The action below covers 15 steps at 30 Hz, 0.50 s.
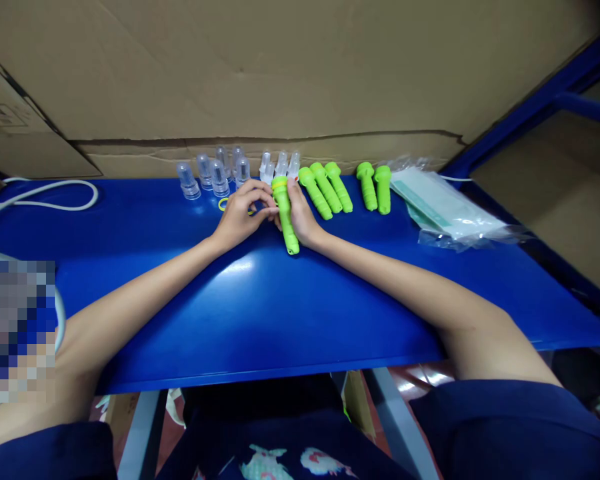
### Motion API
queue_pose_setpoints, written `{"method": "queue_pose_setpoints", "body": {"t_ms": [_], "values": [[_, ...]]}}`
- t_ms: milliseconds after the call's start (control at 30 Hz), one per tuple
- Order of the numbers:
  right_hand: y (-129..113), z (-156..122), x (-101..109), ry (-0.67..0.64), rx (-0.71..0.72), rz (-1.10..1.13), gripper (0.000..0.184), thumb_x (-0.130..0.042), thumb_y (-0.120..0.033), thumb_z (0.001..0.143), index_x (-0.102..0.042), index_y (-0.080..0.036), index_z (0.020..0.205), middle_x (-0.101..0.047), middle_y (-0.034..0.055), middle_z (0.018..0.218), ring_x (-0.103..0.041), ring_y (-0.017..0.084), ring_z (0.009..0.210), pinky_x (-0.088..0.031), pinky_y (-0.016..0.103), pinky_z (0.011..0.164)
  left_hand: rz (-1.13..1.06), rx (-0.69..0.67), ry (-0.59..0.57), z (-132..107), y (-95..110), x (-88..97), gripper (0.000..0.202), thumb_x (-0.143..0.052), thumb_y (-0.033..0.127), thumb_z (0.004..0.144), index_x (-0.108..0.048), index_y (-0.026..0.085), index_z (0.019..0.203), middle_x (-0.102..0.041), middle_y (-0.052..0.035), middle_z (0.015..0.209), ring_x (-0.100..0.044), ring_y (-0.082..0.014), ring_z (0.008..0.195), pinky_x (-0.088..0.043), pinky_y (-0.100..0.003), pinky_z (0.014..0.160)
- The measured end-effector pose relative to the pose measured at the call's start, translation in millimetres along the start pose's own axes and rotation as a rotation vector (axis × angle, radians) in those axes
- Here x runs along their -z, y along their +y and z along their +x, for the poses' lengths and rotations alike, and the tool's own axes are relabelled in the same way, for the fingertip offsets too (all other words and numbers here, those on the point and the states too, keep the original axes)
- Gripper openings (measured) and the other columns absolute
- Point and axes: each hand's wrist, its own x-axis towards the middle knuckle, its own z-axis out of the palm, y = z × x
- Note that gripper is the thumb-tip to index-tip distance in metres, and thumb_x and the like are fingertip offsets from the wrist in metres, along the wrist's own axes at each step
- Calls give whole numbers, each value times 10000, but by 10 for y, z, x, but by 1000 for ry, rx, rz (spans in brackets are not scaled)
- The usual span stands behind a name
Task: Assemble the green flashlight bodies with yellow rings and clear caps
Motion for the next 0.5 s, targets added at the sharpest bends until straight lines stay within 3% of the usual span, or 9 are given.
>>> {"method": "queue_pose_setpoints", "body": {"t_ms": [167, 500], "values": [[-19, -19, 2, -78, -8, -15, 502, -285, -748, 1032, -398, -259, 1031, -580, -32, 601, -469, 142, 420, -371, 260, 397, -101, 139, 106, -1, -27, -39, 225, -742, 118, 866, -635, 190, 1050, -735, -1, 907, -687, -96, 772, -483, -209, 675], [-4, -10, 5, -79, 2, 16, 507, -314, -744, 1026, -420, -248, 1046, -600, -27, 587, -461, 134, 391, -363, 250, 383, -1, 96, 142, 5, -11, -12, 147, -770, 153, 857, -702, 172, 986, -765, -20, 977, -697, -95, 801, -473, -203, 669]]}}
